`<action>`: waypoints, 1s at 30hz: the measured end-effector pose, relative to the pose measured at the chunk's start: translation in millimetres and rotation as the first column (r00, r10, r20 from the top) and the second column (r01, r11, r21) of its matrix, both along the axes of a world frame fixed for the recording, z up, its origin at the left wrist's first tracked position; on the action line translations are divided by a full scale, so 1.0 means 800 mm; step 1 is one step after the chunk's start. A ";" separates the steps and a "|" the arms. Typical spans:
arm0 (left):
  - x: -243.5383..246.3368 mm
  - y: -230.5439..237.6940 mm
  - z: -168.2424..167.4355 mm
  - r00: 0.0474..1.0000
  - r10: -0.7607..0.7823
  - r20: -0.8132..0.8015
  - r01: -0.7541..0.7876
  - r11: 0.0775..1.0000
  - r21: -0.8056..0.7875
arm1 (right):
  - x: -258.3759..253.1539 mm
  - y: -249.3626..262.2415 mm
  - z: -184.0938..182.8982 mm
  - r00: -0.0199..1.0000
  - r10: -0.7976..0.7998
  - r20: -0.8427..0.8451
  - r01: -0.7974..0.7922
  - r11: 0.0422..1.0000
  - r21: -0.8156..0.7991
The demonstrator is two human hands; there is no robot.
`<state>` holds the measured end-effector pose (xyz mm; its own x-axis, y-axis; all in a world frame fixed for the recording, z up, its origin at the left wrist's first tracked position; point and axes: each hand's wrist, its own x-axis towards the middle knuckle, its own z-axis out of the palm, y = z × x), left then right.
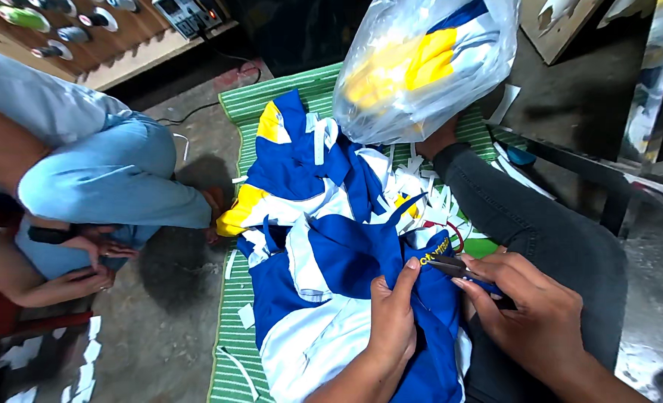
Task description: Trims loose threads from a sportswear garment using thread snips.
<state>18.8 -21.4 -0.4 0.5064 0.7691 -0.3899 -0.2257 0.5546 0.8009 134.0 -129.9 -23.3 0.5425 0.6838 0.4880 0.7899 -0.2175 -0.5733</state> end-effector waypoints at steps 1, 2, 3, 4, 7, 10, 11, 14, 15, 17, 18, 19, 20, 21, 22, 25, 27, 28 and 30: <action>0.000 0.000 0.000 1.000 0.001 0.005 -0.001 1.000 0.003 | 0.001 -0.001 0.001 1.000 -0.004 -0.001 0.004 1.000 0.004; 0.000 0.000 -0.001 1.000 0.005 0.011 -0.005 1.000 0.005 | 0.001 -0.002 0.001 1.000 -0.005 0.000 0.005 1.000 0.006; 0.000 0.000 -0.001 1.000 0.009 0.013 -0.009 1.000 0.009 | 0.002 -0.002 0.001 1.000 -0.005 0.004 0.005 1.000 0.008; 0.000 0.001 -0.001 1.000 0.010 0.013 -0.010 1.000 0.014 | 0.002 -0.002 0.000 1.000 -0.005 0.008 0.004 1.000 0.007; -0.001 -0.001 -0.001 1.000 0.001 0.012 -0.002 1.000 0.030 | 0.001 -0.002 0.000 1.000 -0.007 0.017 0.007 1.000 0.001; -0.001 -0.001 -0.002 1.000 0.001 0.010 -0.002 0.999 0.034 | 0.000 -0.002 -0.001 1.000 -0.008 0.026 0.008 1.000 -0.001; -0.001 -0.001 -0.002 1.000 0.003 0.008 -0.004 0.999 0.032 | -0.001 -0.002 -0.001 1.000 -0.009 0.028 0.009 1.000 -0.001; -0.002 0.000 -0.002 1.000 0.003 0.005 -0.003 0.999 0.032 | -0.001 -0.001 -0.001 0.999 -0.013 0.035 0.013 1.000 0.001; -0.002 -0.001 -0.002 1.000 0.002 0.006 -0.002 0.999 0.034 | -0.001 -0.001 -0.001 0.999 -0.015 0.035 0.015 1.000 0.001; -0.002 0.000 -0.002 1.000 0.000 0.009 -0.001 0.999 0.041 | -0.001 -0.001 0.000 0.999 -0.018 0.034 0.017 1.000 0.003; -0.002 0.000 -0.002 1.000 -0.002 0.010 0.002 0.999 0.042 | -0.001 -0.001 -0.001 0.999 -0.018 0.031 0.018 1.000 0.002; -0.003 0.000 -0.002 1.000 -0.003 0.010 0.003 0.999 0.042 | 0.000 -0.001 -0.001 0.999 -0.018 0.032 0.018 1.000 0.003; -0.002 0.000 -0.002 1.000 -0.004 0.009 0.004 0.999 0.042 | 0.000 -0.001 -0.001 0.999 -0.018 0.032 0.018 1.000 0.004; -0.002 0.000 -0.002 1.000 -0.004 0.008 0.004 0.999 0.042 | 0.000 -0.001 -0.001 0.999 -0.016 0.033 0.016 1.000 0.005; -0.002 0.000 -0.002 1.000 -0.003 0.008 0.002 0.999 0.039 | 0.000 -0.001 -0.001 0.999 -0.014 0.035 0.014 1.000 0.004; -0.002 0.000 0.000 1.000 0.001 -0.004 -0.001 1.000 0.031 | 0.000 -0.001 -0.001 0.999 -0.013 0.045 0.013 1.000 -0.007; -0.001 -0.001 0.000 1.000 0.002 -0.009 -0.002 1.000 0.029 | 0.000 -0.001 -0.002 0.998 -0.019 0.058 0.019 1.000 -0.006; -0.001 -0.001 0.000 1.000 0.003 -0.009 -0.003 1.000 0.028 | -0.001 -0.001 -0.002 0.998 -0.023 0.065 0.023 1.000 -0.004; -0.001 -0.001 -0.001 1.000 0.008 -0.008 -0.007 1.000 0.023 | -0.001 0.000 -0.003 0.997 -0.029 0.069 0.029 1.000 0.000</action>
